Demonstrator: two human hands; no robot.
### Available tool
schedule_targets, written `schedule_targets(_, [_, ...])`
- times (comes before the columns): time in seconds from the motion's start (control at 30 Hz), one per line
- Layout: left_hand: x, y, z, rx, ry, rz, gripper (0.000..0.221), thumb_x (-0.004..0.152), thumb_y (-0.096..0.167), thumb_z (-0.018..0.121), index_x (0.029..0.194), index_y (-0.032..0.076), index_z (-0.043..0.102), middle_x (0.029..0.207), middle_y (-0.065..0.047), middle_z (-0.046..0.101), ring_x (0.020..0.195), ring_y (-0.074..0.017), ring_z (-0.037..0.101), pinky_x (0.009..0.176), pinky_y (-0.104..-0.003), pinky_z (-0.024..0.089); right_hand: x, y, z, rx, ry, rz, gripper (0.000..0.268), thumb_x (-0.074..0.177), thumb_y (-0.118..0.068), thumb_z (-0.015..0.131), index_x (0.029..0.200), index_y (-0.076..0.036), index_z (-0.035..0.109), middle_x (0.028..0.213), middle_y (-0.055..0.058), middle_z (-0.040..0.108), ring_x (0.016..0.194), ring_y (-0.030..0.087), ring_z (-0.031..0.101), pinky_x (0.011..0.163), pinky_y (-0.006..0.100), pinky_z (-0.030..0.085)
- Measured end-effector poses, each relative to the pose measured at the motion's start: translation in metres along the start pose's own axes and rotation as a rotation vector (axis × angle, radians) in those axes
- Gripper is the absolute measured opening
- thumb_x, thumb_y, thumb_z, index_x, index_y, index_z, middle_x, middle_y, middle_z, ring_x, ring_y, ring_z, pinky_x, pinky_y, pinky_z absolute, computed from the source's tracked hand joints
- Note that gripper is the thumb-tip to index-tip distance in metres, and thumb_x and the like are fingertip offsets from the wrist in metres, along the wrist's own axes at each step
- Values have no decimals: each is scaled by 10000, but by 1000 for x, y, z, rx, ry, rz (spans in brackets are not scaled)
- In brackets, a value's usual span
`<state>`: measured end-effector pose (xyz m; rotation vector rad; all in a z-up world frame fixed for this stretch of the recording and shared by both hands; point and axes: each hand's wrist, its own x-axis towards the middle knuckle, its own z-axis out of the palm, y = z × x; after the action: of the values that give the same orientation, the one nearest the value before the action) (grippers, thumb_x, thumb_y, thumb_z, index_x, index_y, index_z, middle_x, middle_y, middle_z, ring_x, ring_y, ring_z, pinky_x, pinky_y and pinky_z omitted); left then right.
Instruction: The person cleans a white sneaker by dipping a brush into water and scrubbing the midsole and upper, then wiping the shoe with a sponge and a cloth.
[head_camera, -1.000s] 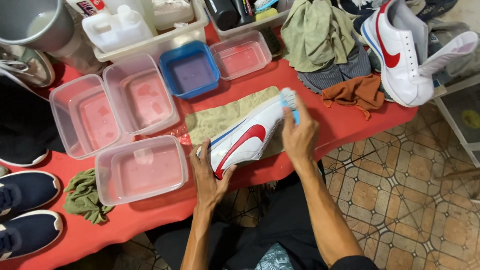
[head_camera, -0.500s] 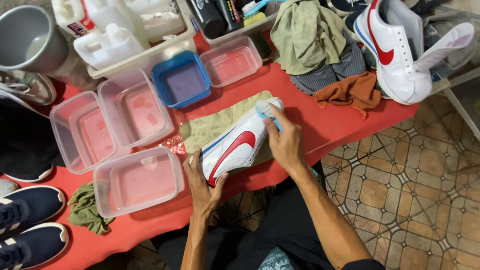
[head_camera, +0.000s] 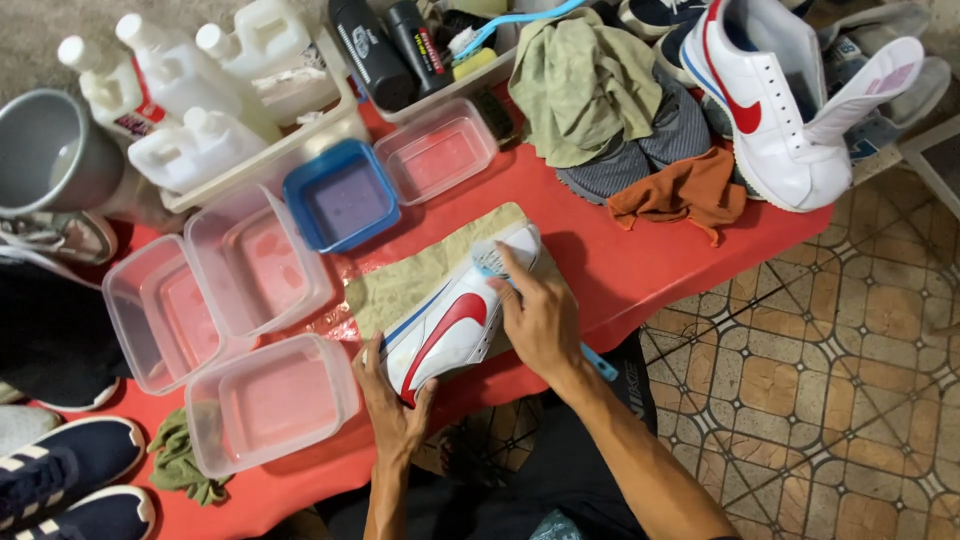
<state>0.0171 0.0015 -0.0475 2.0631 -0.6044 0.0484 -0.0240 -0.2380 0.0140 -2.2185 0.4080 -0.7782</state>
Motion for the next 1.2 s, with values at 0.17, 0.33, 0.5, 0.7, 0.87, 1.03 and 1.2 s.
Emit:
schedule_targets(0.17, [0,0,3,3,25,20,886,892,477,655,1581,83,263,1406,-185,338,1372,-330,418,1196,-519,363,1,9,-1,-106,39,75,479,1058,-335,545,1412,-13,586,897,101,611,628,224,588,463,344,456])
schedule_targets(0.33, [1,-2,3,2,22,52,888,901,469,650,1589,77,247,1387,-189,350,1356,-321,417,1217,-513,351,1,21,2,-81,83,112,486,1068,-288,545,1468,-13,514,949,91,804,459,97,588,339,238,418])
schedule_targets(0.5, [3,2,3,0,19,41,876,901,472,643,1584,91,250,1403,-196,333,1359,-343,439,1195,-540,384,0,29,3,-60,0,61,466,1039,-361,588,1441,-127,583,949,98,789,669,292,719,521,419,546])
schedule_targets(0.7, [3,-19,6,32,82,149,936,832,517,733,1536,18,369,1334,-254,431,1256,-471,466,1079,-582,371,-6,4,10,-97,-78,-5,428,921,-342,749,1324,-201,717,1063,157,767,913,367,748,744,459,595])
schedule_targets(0.87, [3,-16,6,-54,134,112,935,781,430,815,1527,39,412,1301,-253,467,1233,-482,505,1063,-595,394,8,7,2,-240,-116,-76,367,998,-398,646,1301,-207,725,1045,75,590,903,344,681,757,460,568])
schedule_targets(1.03, [7,-5,-2,-97,122,58,935,754,392,857,1521,70,430,1322,-260,463,1228,-496,530,1050,-585,430,38,9,-9,-255,-204,-271,359,1014,-386,631,1293,-192,747,1098,96,474,1006,382,619,887,449,522])
schedule_targets(1.2, [5,-16,0,-112,140,81,966,724,475,867,1524,125,455,1317,-205,476,1244,-454,532,1044,-542,454,53,-6,4,-309,-354,-417,405,782,-316,799,1186,-287,780,1076,67,505,970,344,602,810,460,427])
